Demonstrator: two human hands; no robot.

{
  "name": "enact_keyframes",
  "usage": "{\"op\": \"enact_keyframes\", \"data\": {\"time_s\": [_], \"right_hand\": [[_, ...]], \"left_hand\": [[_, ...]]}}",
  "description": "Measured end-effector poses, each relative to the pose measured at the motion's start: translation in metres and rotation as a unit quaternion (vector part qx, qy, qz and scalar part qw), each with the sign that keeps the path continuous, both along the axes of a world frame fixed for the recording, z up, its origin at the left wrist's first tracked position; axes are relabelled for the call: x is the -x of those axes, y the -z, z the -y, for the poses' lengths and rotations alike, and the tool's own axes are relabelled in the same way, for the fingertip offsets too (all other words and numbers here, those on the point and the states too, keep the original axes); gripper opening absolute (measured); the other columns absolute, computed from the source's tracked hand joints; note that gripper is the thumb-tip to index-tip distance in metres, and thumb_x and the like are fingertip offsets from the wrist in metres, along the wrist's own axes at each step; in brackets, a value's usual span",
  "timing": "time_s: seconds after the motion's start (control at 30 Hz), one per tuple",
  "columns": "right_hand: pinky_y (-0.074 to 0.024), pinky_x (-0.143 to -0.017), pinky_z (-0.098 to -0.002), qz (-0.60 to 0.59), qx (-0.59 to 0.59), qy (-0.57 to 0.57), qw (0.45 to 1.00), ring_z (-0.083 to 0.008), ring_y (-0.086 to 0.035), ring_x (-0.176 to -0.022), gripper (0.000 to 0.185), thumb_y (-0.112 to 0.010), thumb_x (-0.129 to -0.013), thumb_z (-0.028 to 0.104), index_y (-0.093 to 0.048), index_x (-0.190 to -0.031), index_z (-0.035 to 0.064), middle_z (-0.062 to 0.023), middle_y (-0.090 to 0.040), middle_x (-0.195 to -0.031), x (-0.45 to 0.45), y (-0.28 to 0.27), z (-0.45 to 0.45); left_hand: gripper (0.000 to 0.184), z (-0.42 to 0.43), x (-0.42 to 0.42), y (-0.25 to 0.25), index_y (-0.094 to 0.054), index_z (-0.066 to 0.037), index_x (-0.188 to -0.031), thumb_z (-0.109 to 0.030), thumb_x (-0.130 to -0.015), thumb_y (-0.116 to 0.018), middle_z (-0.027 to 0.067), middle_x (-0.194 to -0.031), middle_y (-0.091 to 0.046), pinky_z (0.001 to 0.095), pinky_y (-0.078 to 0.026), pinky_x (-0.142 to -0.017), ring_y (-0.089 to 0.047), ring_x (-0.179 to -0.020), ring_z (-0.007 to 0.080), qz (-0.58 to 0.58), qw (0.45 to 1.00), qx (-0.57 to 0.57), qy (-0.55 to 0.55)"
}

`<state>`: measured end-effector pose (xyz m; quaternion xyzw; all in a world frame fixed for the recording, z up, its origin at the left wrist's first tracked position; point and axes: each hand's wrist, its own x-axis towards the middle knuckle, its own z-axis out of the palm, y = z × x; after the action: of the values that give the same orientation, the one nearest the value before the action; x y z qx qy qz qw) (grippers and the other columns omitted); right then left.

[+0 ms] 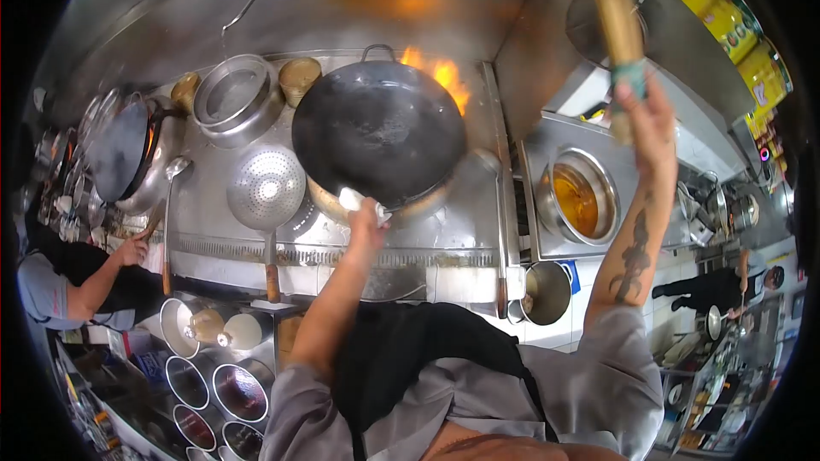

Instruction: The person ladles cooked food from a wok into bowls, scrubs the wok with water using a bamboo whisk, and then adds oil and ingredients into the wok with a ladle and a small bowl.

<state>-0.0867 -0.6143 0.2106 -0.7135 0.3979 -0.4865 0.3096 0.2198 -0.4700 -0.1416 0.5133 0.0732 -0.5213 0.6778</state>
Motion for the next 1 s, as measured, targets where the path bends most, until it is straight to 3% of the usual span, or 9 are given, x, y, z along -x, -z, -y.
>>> {"op": "enact_keyframes", "data": {"time_s": [0.2, 0.33, 0.37, 0.43, 0.47, 0.5, 0.8, 0.93, 1.0], "right_hand": [[-0.0523, -0.060, -0.0284, 0.237, 0.096, -0.102, 0.961, -0.0169, -0.064, -0.070, 0.030, -0.067, -0.092, 0.028, -0.057, -0.109, 0.0052, -0.0069, -0.063, -0.089, -0.157, -0.047, 0.077], [-0.0500, -0.069, -0.0318, 0.151, 0.302, -0.026, 0.941, -0.0141, -0.059, -0.077, 0.031, -0.067, -0.091, 0.029, -0.056, -0.106, 0.0038, -0.0054, -0.061, -0.089, -0.279, 0.068, 0.166], [-0.0470, -0.083, -0.0386, 0.127, 0.215, -0.022, 0.968, -0.0265, -0.061, -0.094, 0.048, -0.065, -0.089, 0.041, -0.056, -0.112, 0.0002, -0.0153, -0.064, -0.102, -0.304, 0.113, 0.169], [-0.0498, -0.073, -0.0405, 0.080, 0.025, -0.061, 0.995, -0.0279, -0.063, -0.083, 0.044, -0.064, -0.090, 0.041, -0.054, -0.111, 0.0041, -0.0149, -0.064, -0.093, -0.338, 0.218, 0.186], [-0.0498, -0.064, -0.0386, 0.182, -0.290, -0.136, 0.930, -0.0252, -0.062, -0.075, 0.041, -0.063, -0.091, 0.040, -0.053, -0.111, 0.0060, -0.0123, -0.062, -0.088, -0.340, 0.249, 0.192], [-0.0498, -0.055, -0.0366, 0.260, -0.572, -0.194, 0.754, -0.0225, -0.061, -0.067, 0.038, -0.063, -0.091, 0.039, -0.053, -0.111, 0.0080, -0.0097, -0.061, -0.084, -0.338, 0.265, 0.194], [-0.0495, -0.045, -0.0354, 0.136, -0.238, -0.171, 0.946, -0.0215, -0.062, -0.058, 0.039, -0.054, -0.096, 0.042, -0.048, -0.117, 0.0095, -0.0109, -0.059, -0.074, -0.295, 0.261, 0.182], [-0.0501, -0.044, -0.0374, 0.176, -0.525, -0.197, 0.809, -0.0232, -0.062, -0.057, 0.039, -0.057, -0.095, 0.037, -0.048, -0.118, 0.0083, -0.0110, -0.060, -0.078, -0.292, 0.287, 0.229], [-0.0496, -0.043, -0.0368, 0.145, -0.454, -0.156, 0.865, -0.0234, -0.062, -0.056, 0.037, -0.057, -0.095, 0.036, -0.048, -0.118, 0.0078, -0.0121, -0.061, -0.079, -0.272, 0.248, 0.204]], "left_hand": [[0.017, -0.002, -0.008, -0.007, -0.055, -0.008, -0.100, -0.014, -0.084, -0.055, 0.0059, -0.080, -0.060, 0.0299, -0.039, -0.042, -0.059, -0.061, 0.0182, -0.006, 1.000, -0.009, 0.015], [0.018, -0.001, -0.011, -0.008, -0.055, -0.009, -0.101, -0.014, -0.085, -0.054, 0.0042, -0.082, -0.061, 0.0298, -0.040, -0.043, -0.060, -0.064, 0.0163, 0.009, 0.999, -0.031, 0.008], [0.018, -0.001, -0.012, -0.008, -0.055, -0.010, -0.102, -0.014, -0.084, -0.054, 0.0036, -0.083, -0.061, 0.0295, -0.040, -0.044, -0.060, -0.065, 0.0152, 0.014, 0.999, -0.045, 0.019], [0.020, -0.002, -0.011, -0.010, -0.055, -0.010, -0.103, -0.014, -0.084, -0.055, 0.0036, -0.084, -0.061, 0.0292, -0.041, -0.044, -0.059, -0.065, 0.0149, -0.002, 0.999, -0.039, 0.010], [0.021, -0.003, -0.011, -0.010, -0.055, -0.011, -0.104, -0.013, -0.084, -0.055, 0.0035, -0.085, -0.061, 0.0291, -0.041, -0.044, -0.059, -0.065, 0.0147, -0.010, 0.999, -0.034, 0.006], [0.022, -0.003, -0.012, -0.006, -0.055, -0.012, -0.105, -0.012, -0.083, -0.055, 0.0037, -0.087, -0.061, 0.0287, -0.041, -0.045, -0.058, -0.067, 0.0147, -0.018, 0.999, -0.031, 0.011], [0.022, -0.004, -0.014, -0.005, -0.054, -0.010, -0.105, -0.011, -0.083, -0.055, 0.0035, -0.086, -0.059, 0.0295, -0.040, -0.043, -0.057, -0.063, 0.0154, -0.013, 0.999, -0.047, 0.019], [0.020, -0.005, -0.017, -0.005, -0.053, -0.009, -0.103, -0.011, -0.084, -0.054, 0.0047, -0.085, -0.059, 0.0283, -0.038, -0.041, -0.057, -0.062, 0.0153, -0.032, 0.999, -0.033, 0.028], [0.017, -0.005, -0.019, -0.006, -0.053, -0.008, -0.102, -0.011, -0.084, -0.054, 0.0051, -0.083, -0.059, 0.0277, -0.037, -0.040, -0.056, -0.061, 0.0154, -0.045, 0.998, -0.027, 0.035]]}}
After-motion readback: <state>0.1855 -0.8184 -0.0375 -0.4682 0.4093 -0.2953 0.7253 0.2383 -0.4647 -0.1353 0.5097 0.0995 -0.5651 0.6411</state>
